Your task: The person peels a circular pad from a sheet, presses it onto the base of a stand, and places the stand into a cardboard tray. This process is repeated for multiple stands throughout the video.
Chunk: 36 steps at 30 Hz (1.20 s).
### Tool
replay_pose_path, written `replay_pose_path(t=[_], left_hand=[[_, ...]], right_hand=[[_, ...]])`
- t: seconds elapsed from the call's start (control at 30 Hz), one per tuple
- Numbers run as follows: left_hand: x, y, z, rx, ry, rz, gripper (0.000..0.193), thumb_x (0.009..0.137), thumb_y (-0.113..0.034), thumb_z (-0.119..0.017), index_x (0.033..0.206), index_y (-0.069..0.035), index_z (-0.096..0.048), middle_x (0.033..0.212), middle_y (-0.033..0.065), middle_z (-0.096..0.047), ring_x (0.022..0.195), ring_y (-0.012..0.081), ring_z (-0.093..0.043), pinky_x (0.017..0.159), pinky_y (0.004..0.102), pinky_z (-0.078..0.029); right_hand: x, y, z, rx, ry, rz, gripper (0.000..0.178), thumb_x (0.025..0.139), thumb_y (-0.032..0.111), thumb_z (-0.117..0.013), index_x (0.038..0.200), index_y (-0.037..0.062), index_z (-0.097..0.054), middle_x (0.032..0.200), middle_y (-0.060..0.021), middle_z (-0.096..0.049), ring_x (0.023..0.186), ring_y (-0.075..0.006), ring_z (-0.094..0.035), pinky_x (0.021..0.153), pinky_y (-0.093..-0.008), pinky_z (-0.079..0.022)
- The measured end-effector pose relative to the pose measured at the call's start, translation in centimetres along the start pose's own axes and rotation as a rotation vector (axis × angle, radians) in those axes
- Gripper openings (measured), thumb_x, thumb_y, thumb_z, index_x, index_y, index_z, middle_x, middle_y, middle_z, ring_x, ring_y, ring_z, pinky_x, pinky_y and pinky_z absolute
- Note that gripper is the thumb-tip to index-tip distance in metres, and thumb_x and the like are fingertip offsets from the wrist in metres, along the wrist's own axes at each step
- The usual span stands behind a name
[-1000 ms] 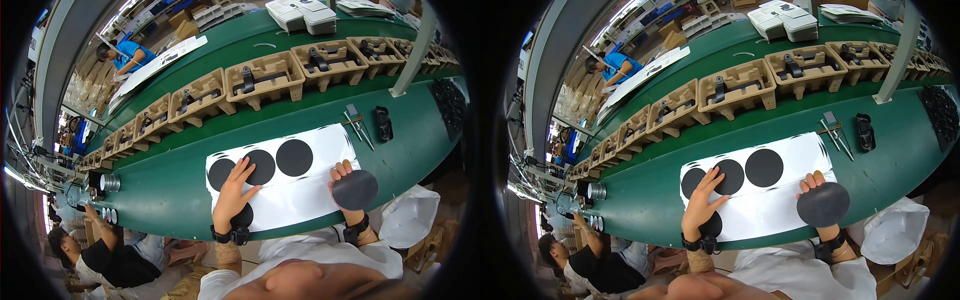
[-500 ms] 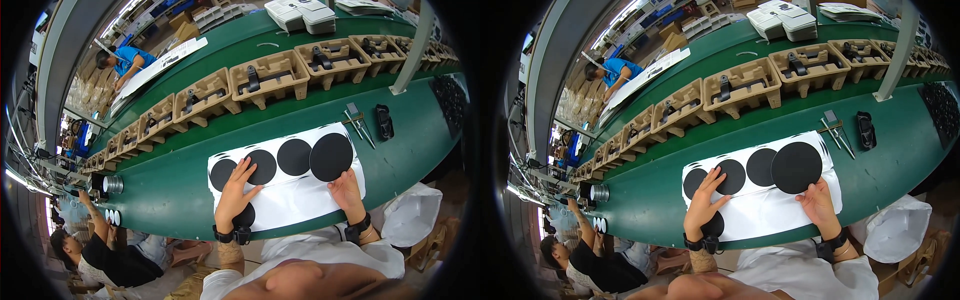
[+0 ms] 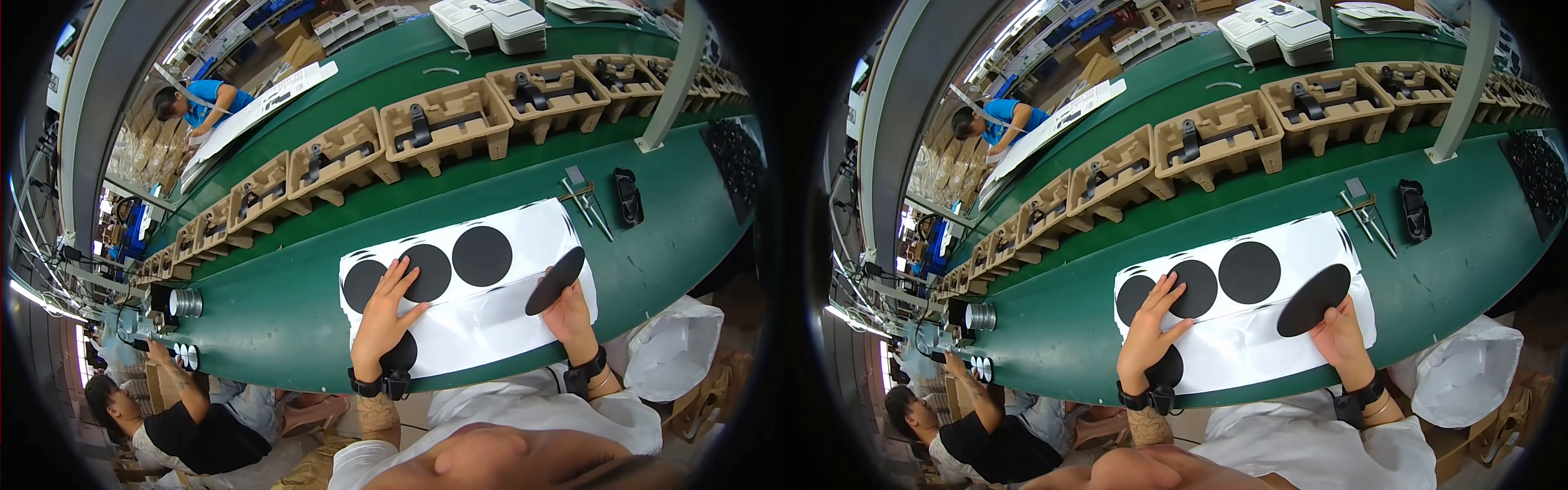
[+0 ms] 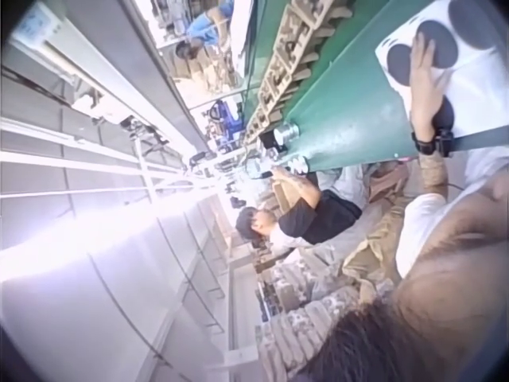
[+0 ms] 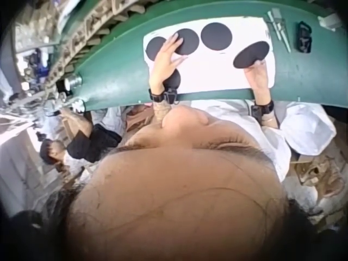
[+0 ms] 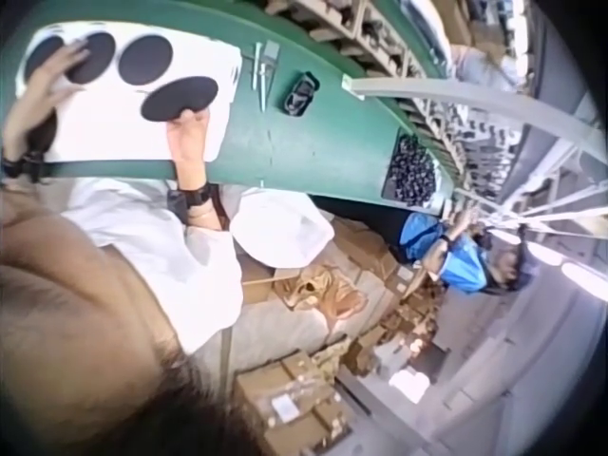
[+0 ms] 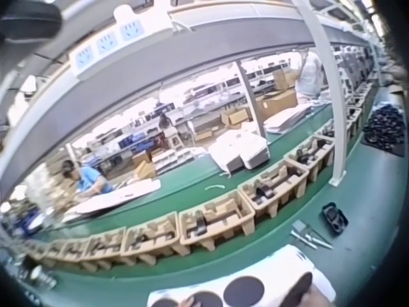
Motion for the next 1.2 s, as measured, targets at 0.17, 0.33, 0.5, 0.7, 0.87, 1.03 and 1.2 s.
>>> replay_pose_path(t=[0.17, 0.33, 0.5, 0.7, 0.87, 1.03, 1.2], left_hand=[[-0.1, 0.1, 0.3, -0.002, -0.001, 0.003, 0.053, 0.080, -0.021, -0.070, 0.127, -0.003, -0.055, 0.143, 0.0156, -0.042, 0.136, 0.0335, -0.033, 0.109, 0.0416, -0.030], [0.0, 0.1, 0.6, -0.014, -0.019, -0.005, 0.053, 0.078, -0.016, -0.072, 0.126, -0.001, -0.055, 0.143, 0.0163, -0.042, 0.136, 0.0352, -0.033, 0.108, 0.0399, -0.032], [0.5, 0.5, 0.6, -0.018, -0.028, -0.013, 0.053, 0.079, -0.017, -0.072, 0.127, -0.002, -0.054, 0.143, 0.0155, -0.041, 0.137, 0.0346, -0.031, 0.108, 0.0401, -0.031], [0.4, 0.8, 0.6, -0.036, -0.017, -0.004, 0.053, 0.081, -0.021, -0.070, 0.128, -0.003, -0.053, 0.144, 0.0147, -0.040, 0.137, 0.0336, -0.031, 0.111, 0.0448, -0.028], [0.6, 1.0, 0.6, -0.001, -0.010, -0.012, 0.056, 0.080, -0.020, -0.071, 0.130, -0.004, -0.052, 0.145, 0.0141, -0.039, 0.138, 0.0327, -0.030, 0.109, 0.0403, -0.030], [0.5, 1.2, 0.8, -0.011, -0.014, -0.015, 0.056, 0.080, -0.019, -0.071, 0.130, -0.004, -0.052, 0.145, 0.0141, -0.038, 0.138, 0.0330, -0.030, 0.110, 0.0406, -0.030], [0.8, 1.3, 0.8, -0.019, -0.014, -0.032, 0.057, 0.081, -0.022, -0.069, 0.131, -0.003, -0.049, 0.146, 0.0165, -0.036, 0.137, 0.0340, -0.030, 0.111, 0.0440, -0.027]], right_hand=[[0.0, -0.2, 0.0, -0.045, -0.008, -0.012, 0.048, 0.083, 0.024, -0.071, 0.123, 0.0108, -0.049, 0.112, 0.0014, -0.058, 0.108, -0.0156, -0.056, 0.098, -0.0327, -0.045], [0.0, -0.6, 0.2, -0.020, 0.012, 0.002, 0.046, 0.083, 0.027, -0.071, 0.120, 0.0112, -0.050, 0.108, 0.0025, -0.056, 0.107, -0.0129, -0.053, 0.101, -0.0290, -0.040], [1.0, -0.5, -0.1, -0.070, 0.047, 0.054, 0.032, 0.085, 0.029, -0.068, 0.107, 0.0135, -0.050, 0.085, 0.0043, -0.045, 0.077, -0.0123, -0.043, 0.078, -0.0248, -0.040], [1.4, -0.1, -1.3, -0.064, 0.153, -0.040, 0.033, 0.088, 0.033, -0.065, 0.080, 0.0177, -0.036, 0.074, 0.0048, -0.036, 0.070, -0.0104, -0.038, 0.069, -0.0272, -0.041], [1.7, -0.1, -0.9, 0.084, 0.216, -0.036, 0.035, 0.086, 0.033, -0.068, 0.081, 0.0153, -0.039, 0.075, 0.0027, -0.038, 0.070, -0.0132, -0.040, 0.075, -0.0314, -0.045], [1.8, 0.0, -0.5, 0.293, 0.234, -0.090, 0.034, 0.086, 0.031, -0.067, 0.079, 0.0122, -0.040, 0.076, 0.0000, -0.038, 0.071, -0.0151, -0.041, 0.078, -0.0358, -0.046], [2.1, 0.8, -2.6, 0.420, 0.182, -0.119, 0.022, 0.088, 0.014, -0.057, 0.079, 0.0106, -0.038, 0.075, -0.0020, -0.037, 0.067, -0.0153, -0.040, 0.079, -0.0366, -0.044]])
Point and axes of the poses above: each hand's wrist, its own x-axis towards the middle knuckle, its own z-axis out of the back of the hand, y = z × x, the point moved 3 cm from there along x, towards the middle knuckle
